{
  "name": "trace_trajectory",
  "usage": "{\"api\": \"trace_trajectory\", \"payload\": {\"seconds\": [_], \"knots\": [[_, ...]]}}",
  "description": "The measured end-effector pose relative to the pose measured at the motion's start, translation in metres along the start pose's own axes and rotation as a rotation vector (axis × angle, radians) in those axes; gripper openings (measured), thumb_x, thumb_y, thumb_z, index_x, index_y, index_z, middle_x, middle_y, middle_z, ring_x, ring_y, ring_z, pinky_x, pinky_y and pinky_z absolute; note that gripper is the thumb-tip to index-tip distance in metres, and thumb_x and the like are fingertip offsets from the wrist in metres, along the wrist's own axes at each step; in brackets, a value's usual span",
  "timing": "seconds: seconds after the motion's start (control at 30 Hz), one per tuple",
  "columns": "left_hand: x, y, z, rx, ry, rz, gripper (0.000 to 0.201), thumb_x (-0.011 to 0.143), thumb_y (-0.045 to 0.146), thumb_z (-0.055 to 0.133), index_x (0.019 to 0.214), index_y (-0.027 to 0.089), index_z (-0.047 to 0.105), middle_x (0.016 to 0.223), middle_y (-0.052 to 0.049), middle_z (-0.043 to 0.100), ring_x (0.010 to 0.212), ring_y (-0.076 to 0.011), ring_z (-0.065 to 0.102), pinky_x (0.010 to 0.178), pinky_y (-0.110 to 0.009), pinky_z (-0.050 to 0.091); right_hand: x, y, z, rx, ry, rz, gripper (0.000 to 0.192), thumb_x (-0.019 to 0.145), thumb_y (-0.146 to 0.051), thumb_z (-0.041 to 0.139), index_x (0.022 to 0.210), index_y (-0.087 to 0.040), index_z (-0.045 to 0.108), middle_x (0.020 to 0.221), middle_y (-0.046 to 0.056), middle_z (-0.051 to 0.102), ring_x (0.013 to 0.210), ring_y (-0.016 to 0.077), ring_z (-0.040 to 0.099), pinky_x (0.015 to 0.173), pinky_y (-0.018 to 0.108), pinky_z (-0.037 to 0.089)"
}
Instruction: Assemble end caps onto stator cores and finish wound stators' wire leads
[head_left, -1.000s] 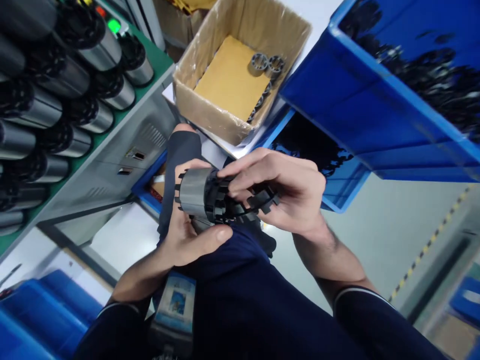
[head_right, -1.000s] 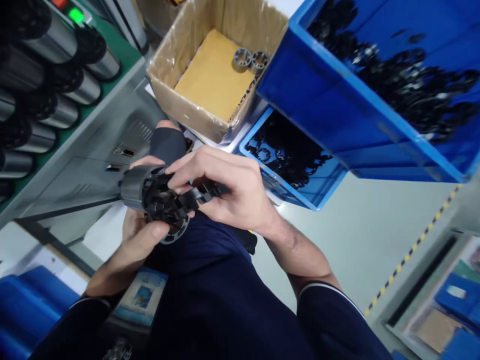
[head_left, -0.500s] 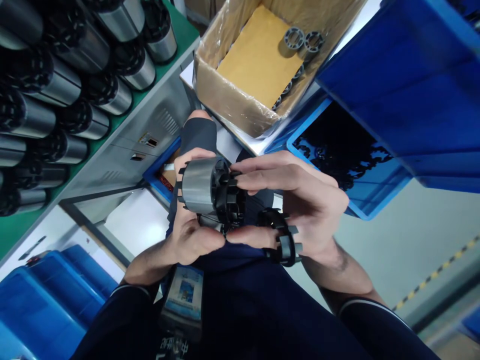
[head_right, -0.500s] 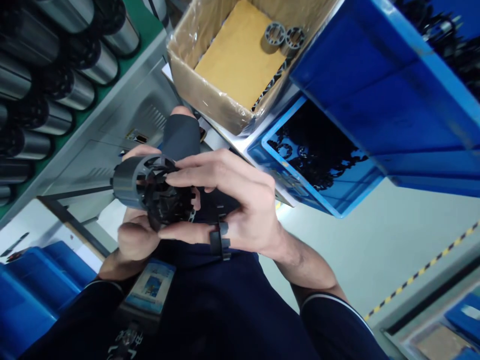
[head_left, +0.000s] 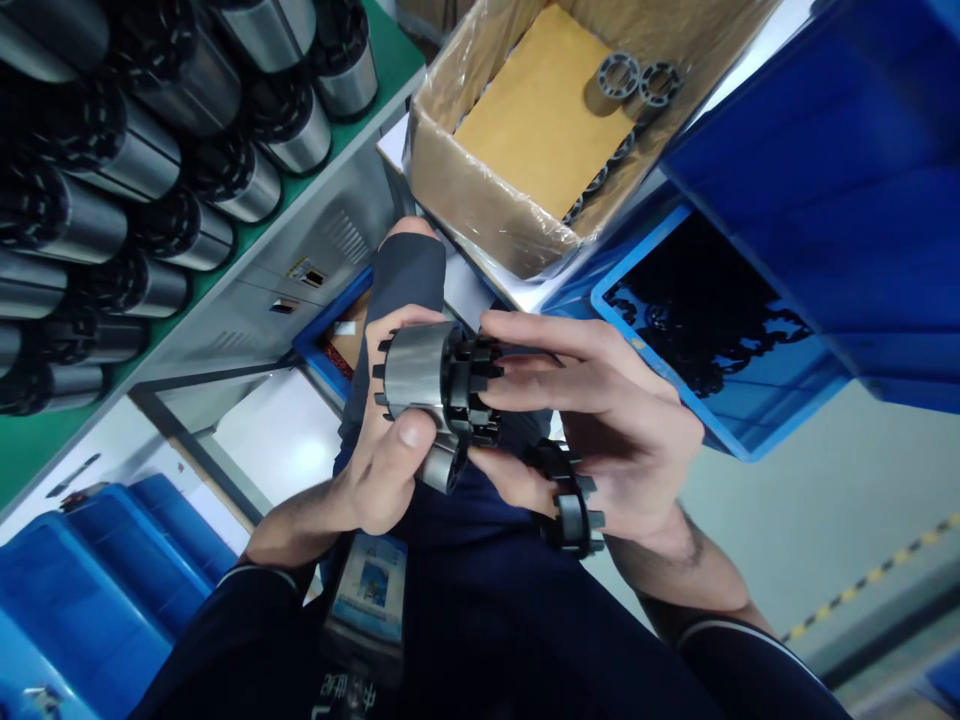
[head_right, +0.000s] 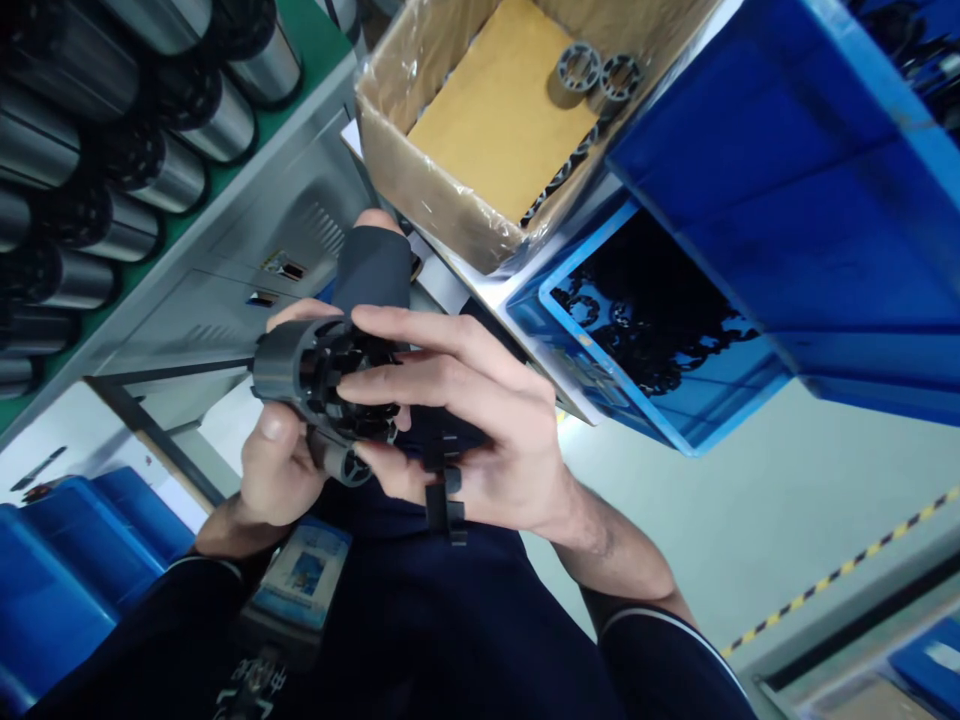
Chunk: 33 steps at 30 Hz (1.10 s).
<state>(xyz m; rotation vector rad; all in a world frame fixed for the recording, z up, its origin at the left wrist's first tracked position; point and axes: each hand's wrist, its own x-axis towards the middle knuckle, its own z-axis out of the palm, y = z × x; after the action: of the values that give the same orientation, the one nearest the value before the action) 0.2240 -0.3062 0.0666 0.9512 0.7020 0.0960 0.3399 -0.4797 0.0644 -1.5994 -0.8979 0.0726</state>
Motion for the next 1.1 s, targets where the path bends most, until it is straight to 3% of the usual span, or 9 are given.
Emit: {"api": "trace_trajectory", "payload": {"seconds": [0.13,0.27,0.4,0.67,0.77,0.83,0.9,0.97,1.1], "knots": [[0.002,-0.002,0.001,0.150,-0.125,0.145,0.067,0.095,0.075,0.089,0.149,0.038,0.076,0.143,-0.008,0.081,0.152,-0.0421,0.072,0.129,-0.059,0.064,-0.005,0.000,0.004,0.063,0.022,0.052,0.053,0.090,-0.029,0.104,0.140,-0.036,0.087,0.158,0.003,0.081,0.129,0.0318,0.087,0.102,0.047,0.081],[0.002,-0.002,-0.003,0.217,-0.194,0.172,0.062,0.105,0.068,0.082,0.155,0.034,0.071,0.142,-0.008,0.081,0.130,-0.0385,0.081,0.118,-0.055,0.066,-0.006,0.000,0.003,0.146,0.059,0.133,0.082,0.087,-0.029,0.106,0.161,-0.042,0.076,0.155,-0.001,0.082,0.130,0.0315,0.086,0.108,0.047,0.079],[0.000,0.002,-0.004,0.257,-0.194,0.174,0.063,0.107,0.066,0.080,0.158,0.031,0.070,0.135,-0.010,0.080,0.114,-0.0334,0.081,0.112,-0.051,0.066,-0.003,0.000,-0.006,0.000,0.010,0.049,0.069,0.089,-0.038,0.107,0.154,-0.039,0.083,0.155,0.002,0.083,0.128,0.0339,0.086,0.113,0.049,0.076],[-0.005,-0.004,-0.002,0.261,-0.235,0.139,0.068,0.109,0.070,0.076,0.164,0.029,0.067,0.146,-0.014,0.080,0.134,-0.0412,0.081,0.116,-0.054,0.068,-0.001,0.008,0.001,-0.009,-0.020,-0.012,0.057,0.101,-0.044,0.099,0.154,-0.040,0.081,0.150,0.006,0.086,0.125,0.0340,0.087,0.105,0.056,0.076],[-0.003,-0.010,0.003,0.166,-0.165,0.120,0.060,0.107,0.071,0.079,0.149,0.028,0.077,0.131,-0.011,0.087,0.136,-0.0404,0.082,0.113,-0.051,0.071,-0.002,0.005,-0.005,-0.094,-0.069,0.049,0.053,0.108,-0.058,0.087,0.158,-0.041,0.079,0.159,0.005,0.080,0.125,0.0327,0.085,0.106,0.053,0.075],[0.000,-0.011,0.008,0.102,-0.140,0.114,0.052,0.109,0.074,0.075,0.131,0.028,0.083,0.123,-0.009,0.089,0.135,-0.0388,0.083,0.107,-0.049,0.073,-0.002,0.001,-0.014,-0.115,-0.070,0.164,0.054,0.115,-0.067,0.073,0.162,-0.040,0.076,0.146,0.005,0.084,0.102,0.0264,0.084,0.091,0.046,0.075],[0.005,-0.010,0.013,0.047,-0.148,0.170,0.055,0.112,0.078,0.066,0.114,0.027,0.086,0.116,-0.009,0.088,0.130,-0.0379,0.085,0.099,-0.049,0.076,-0.001,-0.002,-0.024,-0.099,-0.062,0.243,0.043,0.120,-0.057,0.069,0.157,-0.036,0.079,0.113,0.002,0.085,0.078,0.0182,0.075,0.075,0.037,0.069],[0.011,-0.008,0.018,0.011,-0.153,0.249,0.057,0.112,0.079,0.064,0.104,0.028,0.088,0.104,-0.009,0.087,0.125,-0.0382,0.086,0.096,-0.052,0.077,0.000,-0.006,-0.030,-0.094,-0.090,0.210,0.025,0.118,-0.033,0.075,0.140,-0.027,0.085,0.095,-0.001,0.082,0.075,0.0137,0.074,0.075,0.031,0.065],[0.020,-0.008,0.027,0.035,0.015,0.401,0.057,0.112,0.079,0.060,0.089,0.034,0.088,0.085,-0.005,0.080,0.110,-0.0364,0.085,0.107,-0.059,0.074,-0.003,-0.010,-0.029,-0.030,-0.184,0.094,0.019,0.111,-0.019,0.084,0.130,-0.021,0.086,0.111,0.005,0.086,0.094,0.0159,0.081,0.082,0.029,0.066]]}}
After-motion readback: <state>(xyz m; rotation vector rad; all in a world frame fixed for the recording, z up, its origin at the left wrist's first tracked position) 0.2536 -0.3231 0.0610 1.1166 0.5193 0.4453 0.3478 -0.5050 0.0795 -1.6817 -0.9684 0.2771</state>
